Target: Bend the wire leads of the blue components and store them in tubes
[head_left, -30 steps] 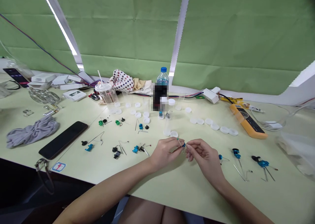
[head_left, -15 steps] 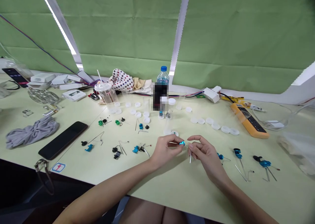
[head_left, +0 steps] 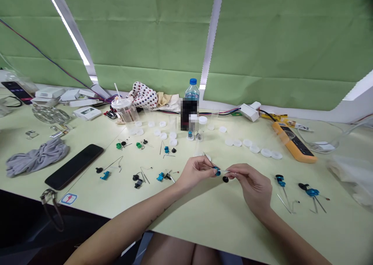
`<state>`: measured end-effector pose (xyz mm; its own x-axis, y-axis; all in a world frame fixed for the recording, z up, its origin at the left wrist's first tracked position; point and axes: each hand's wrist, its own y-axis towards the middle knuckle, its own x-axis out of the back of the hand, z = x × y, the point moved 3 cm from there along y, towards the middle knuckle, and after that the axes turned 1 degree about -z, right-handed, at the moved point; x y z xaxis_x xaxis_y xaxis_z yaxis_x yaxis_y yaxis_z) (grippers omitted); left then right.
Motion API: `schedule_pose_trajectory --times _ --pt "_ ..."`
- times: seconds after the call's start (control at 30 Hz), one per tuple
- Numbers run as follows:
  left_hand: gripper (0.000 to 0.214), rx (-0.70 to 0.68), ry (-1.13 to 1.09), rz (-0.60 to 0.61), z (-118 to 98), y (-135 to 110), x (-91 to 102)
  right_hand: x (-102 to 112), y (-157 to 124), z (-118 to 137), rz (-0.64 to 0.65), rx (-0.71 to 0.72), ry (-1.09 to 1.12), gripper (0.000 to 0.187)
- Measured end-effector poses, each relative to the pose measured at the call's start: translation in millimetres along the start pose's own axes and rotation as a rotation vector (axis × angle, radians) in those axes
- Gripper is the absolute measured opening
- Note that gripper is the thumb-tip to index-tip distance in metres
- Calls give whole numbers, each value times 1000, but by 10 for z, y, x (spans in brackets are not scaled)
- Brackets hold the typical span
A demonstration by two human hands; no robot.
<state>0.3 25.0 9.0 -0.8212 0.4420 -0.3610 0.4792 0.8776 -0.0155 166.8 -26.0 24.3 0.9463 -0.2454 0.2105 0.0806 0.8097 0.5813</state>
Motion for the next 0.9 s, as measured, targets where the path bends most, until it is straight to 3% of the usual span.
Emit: schedule_pose_trajectory --times 0.43,0.63,0.9 --pt "31 21 -5 25 36 12 19 3 -3 0 5 65 -113 14" --pt "31 -4 3 -3 43 33 48 19 38 2 77 98 -233 16" --pt "31 7 38 -13 23 41 67 64 30 -6 104 409 -502 24"
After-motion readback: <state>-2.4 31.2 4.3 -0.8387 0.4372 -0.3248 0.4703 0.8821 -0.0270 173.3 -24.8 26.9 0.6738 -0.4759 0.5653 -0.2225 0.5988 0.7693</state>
